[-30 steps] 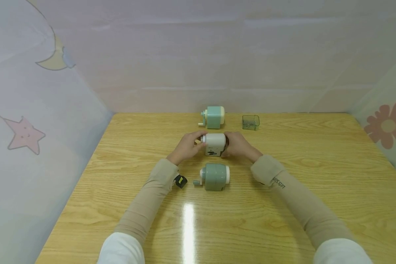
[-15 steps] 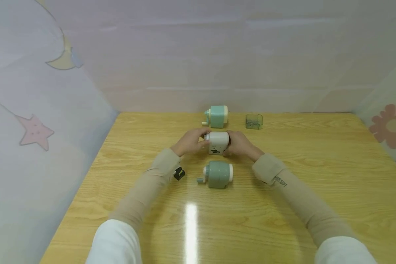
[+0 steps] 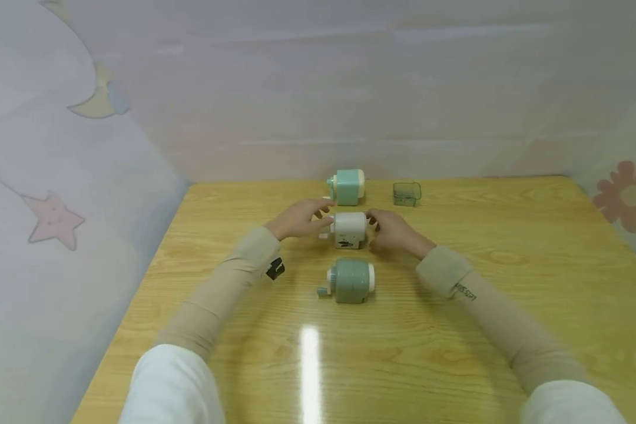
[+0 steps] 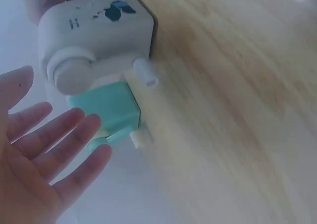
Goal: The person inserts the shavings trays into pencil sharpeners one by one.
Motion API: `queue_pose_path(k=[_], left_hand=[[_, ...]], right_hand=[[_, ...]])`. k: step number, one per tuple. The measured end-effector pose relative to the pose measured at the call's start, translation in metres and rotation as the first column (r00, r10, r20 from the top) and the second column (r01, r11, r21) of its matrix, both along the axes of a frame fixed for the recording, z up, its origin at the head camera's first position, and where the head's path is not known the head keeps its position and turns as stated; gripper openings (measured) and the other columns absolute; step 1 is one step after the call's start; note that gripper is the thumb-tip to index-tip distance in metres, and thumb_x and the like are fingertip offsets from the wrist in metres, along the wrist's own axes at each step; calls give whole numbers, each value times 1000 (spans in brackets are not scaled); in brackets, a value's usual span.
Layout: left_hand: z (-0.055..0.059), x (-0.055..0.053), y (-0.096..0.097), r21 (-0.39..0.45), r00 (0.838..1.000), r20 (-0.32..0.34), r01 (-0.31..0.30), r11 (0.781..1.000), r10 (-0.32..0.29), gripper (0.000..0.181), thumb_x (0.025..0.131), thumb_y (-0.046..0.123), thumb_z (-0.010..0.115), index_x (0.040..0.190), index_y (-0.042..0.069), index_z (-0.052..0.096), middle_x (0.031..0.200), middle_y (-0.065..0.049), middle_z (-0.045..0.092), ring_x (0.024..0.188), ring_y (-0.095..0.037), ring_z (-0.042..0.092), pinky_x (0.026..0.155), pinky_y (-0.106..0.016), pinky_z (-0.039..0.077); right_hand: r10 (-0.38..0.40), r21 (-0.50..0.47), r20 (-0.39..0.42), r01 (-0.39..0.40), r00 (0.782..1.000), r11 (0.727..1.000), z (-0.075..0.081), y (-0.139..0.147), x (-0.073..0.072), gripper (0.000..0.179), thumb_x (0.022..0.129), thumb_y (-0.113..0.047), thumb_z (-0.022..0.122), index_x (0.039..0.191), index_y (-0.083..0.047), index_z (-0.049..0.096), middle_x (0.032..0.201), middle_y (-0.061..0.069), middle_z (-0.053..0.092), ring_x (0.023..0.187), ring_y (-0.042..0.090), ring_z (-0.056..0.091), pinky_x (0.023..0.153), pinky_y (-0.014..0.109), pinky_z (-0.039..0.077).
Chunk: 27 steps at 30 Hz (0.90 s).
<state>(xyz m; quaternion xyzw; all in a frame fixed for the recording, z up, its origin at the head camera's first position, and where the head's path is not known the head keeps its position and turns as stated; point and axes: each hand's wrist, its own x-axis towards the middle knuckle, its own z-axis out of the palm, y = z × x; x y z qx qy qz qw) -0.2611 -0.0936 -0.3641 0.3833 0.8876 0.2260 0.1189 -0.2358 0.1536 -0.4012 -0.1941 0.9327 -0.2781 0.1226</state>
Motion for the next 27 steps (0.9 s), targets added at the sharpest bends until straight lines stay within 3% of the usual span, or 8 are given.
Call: queue_pose_path(k=[5,17,27], left_hand=[[18,-4,-6,-69,999,-48,12,998,-15,44,102,21,53,137,-4,49,133,-24,55,111,-35,60,96,-43,49],[60,-18,-8,-262,996,-81,16,965,-39,44,100,20,56,136,-5,49,136,-21,53,114,-35,58,100,-43,46],[62,-19,-18,-286,998,-62,-12,958,-6,47,100,21,56,139,-4,47,138,-21,51,117,-36,56,101,-44,45]], right_hand=[[-22,17,20,21,1000,1000,3,10,2,63,82,-3,73,136,11,43,126,31,54,111,42,55,95,53,47],[-9,46,-84,13,996,999,10,34,4,52,86,-7,71,129,13,49,114,31,59,99,43,59,84,53,50],[-19,98,-127,31,992,995,21,54,-5,52,87,-5,69,130,15,48,116,35,56,96,45,59,81,55,51]])
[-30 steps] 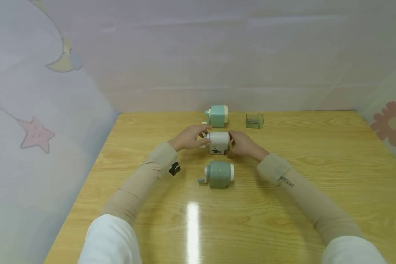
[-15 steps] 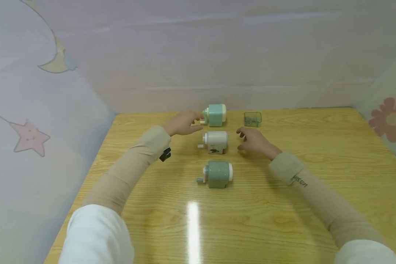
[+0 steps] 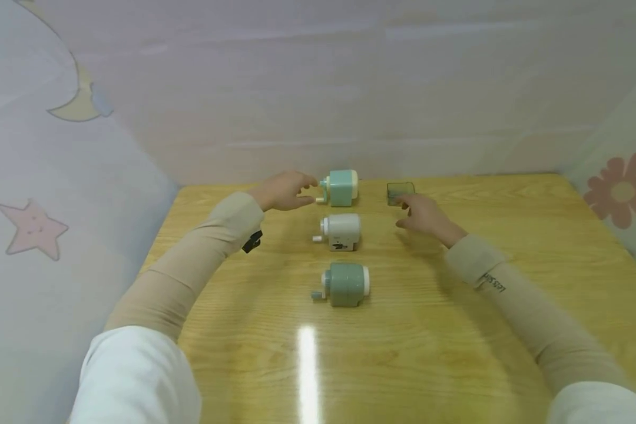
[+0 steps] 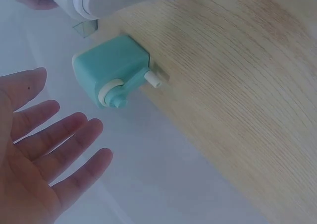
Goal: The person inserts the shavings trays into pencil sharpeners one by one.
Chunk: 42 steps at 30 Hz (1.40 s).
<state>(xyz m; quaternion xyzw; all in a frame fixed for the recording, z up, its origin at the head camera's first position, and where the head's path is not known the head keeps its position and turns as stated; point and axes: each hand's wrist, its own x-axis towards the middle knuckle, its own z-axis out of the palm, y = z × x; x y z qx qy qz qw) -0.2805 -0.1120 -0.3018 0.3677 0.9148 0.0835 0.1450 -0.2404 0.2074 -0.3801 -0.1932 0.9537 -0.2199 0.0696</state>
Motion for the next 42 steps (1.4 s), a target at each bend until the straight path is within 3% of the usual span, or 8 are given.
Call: queue_pose_path(k=[8,15,19,25,33,42], left_hand=[[-3,3,3,5,1000,15,-20,1000,20,47,101,22,54,140,-1,46,139,-20,51,116,-33,57,100,-43,46],[-6,4,2,72,1000,-6,-23,997,23,46,100,20,55,138,-3,48,137,-20,53,115,-34,58,100,-43,46],[-7,5,-1,100,999,-27,-35,994,38,47,100,20,56,140,-3,46,139,-19,51,119,-33,54,101,-44,45],[-8,5,-2,115,997,-43,-58,992,63,56,101,23,55,148,1,35,147,-18,43,128,-33,47,108,-44,38],[-9,9,1,140,993,-37,-106,984,112,64,100,24,55,153,4,24,155,-17,28,141,-34,28,116,-46,23],[-19,10,5,163,991,-14,-128,978,132,67,100,23,57,154,5,22,157,-16,26,142,-35,26,117,-46,20]], right_hand=[[-12,29,-15,12,1000,1000,8,21,-10,53,86,-6,70,129,15,48,117,37,52,90,43,59,79,56,49],[-23,54,7,23,1000,998,9,27,-18,60,85,-4,70,134,16,42,124,39,47,90,43,59,80,56,49],[-32,69,39,29,999,997,7,25,-24,67,84,-4,71,138,16,37,130,40,43,100,48,55,87,60,46],[-64,115,84,54,994,992,2,25,-37,74,81,-2,72,141,17,32,139,41,34,126,55,34,101,64,35],[-72,154,126,52,989,987,0,27,-47,73,81,-1,68,140,19,30,140,42,32,128,56,31,104,63,32],[-79,155,145,56,986,986,-10,39,-51,71,78,2,63,140,18,32,137,41,38,125,56,35,101,63,37]])
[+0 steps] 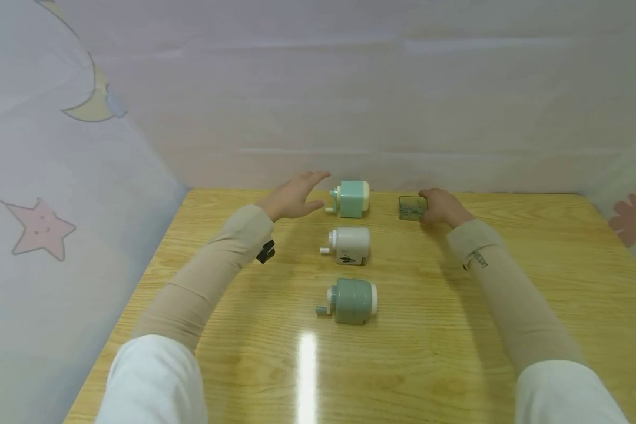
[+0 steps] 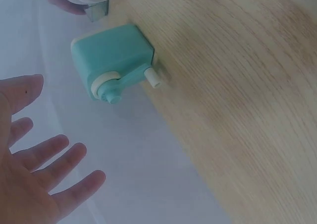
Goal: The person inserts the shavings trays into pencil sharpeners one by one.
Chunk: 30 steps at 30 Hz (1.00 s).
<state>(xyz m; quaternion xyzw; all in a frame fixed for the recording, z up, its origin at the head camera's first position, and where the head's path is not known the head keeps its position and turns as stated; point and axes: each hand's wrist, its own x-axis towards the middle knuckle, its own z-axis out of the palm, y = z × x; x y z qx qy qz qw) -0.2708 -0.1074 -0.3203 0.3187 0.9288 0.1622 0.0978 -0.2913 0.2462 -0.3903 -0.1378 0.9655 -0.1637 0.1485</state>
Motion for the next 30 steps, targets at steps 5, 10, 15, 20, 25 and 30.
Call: queue_pose_path(k=[5,10,15,20,25,30], left_hand=[[-7,-3,3,8,1000,7,0,1000,0,67,100,23,56,153,4,22,157,-16,25,142,-35,26,117,-45,19],[-15,-7,7,31,1000,-3,4,1000,-4,64,100,23,55,152,3,24,156,-16,27,142,-34,27,117,-44,21],[-23,-11,13,64,999,10,-34,997,34,61,101,22,54,152,4,27,156,-15,29,142,-33,26,117,-45,22],[-33,-17,18,101,998,4,-67,993,67,56,101,20,54,150,4,32,153,-15,34,141,-33,29,115,-46,26],[-42,-24,25,131,997,-23,-76,988,79,50,101,17,53,146,1,39,149,-16,40,138,-30,35,115,-40,29],[-50,-29,33,107,997,-69,-38,994,45,41,102,14,52,140,0,48,145,-17,46,135,-30,41,114,-37,29]], right_hand=[[5,-14,6,-5,1000,1000,-1,1,1,74,79,-3,67,141,17,32,135,41,41,122,56,39,98,63,39],[4,-18,18,-4,1000,1000,-2,1,2,74,82,-7,71,140,16,33,131,40,44,117,54,45,94,62,43],[-3,-26,16,3,1000,1000,-2,0,4,73,82,-8,71,139,17,34,130,40,44,116,53,46,93,61,43],[-15,-39,9,15,1000,999,-1,-2,6,72,84,-9,70,140,16,33,130,40,44,116,53,45,93,62,43],[-20,-40,4,20,1000,999,0,-3,5,71,85,-9,71,140,17,33,131,40,44,116,53,45,93,62,43],[-14,-31,14,15,1000,999,0,-7,4,71,86,-11,70,140,17,33,132,40,44,117,53,45,94,61,43]])
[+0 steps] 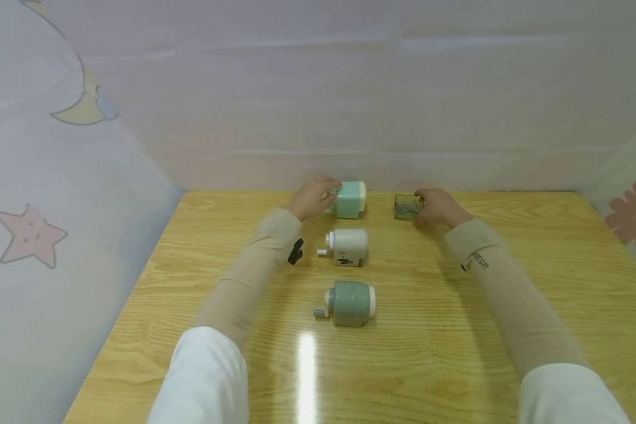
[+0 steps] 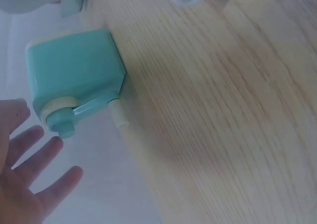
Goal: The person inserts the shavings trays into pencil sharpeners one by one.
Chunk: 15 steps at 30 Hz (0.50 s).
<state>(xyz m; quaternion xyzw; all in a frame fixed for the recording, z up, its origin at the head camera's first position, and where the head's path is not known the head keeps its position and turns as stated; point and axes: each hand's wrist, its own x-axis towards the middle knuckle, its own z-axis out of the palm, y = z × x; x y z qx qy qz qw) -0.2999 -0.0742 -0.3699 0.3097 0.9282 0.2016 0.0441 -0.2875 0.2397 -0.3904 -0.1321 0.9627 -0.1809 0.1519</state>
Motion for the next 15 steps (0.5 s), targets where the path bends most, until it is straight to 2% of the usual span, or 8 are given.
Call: queue_pose_path(k=[5,15], left_hand=[[-4,-2,5,-52,1000,-24,-4,999,3,36,101,15,53,135,2,55,142,-17,49,132,-29,45,112,-35,33],[3,1,11,-86,1000,-25,-15,996,13,33,103,13,49,132,1,58,141,-18,50,132,-29,45,111,-34,34]], right_hand=[[0,-5,13,0,1000,1000,2,-5,1,72,86,-11,70,141,16,32,133,39,43,118,53,44,95,61,42],[14,-20,-10,-14,1000,1000,3,-14,1,72,85,-9,70,142,15,33,134,38,42,121,53,42,97,62,40]])
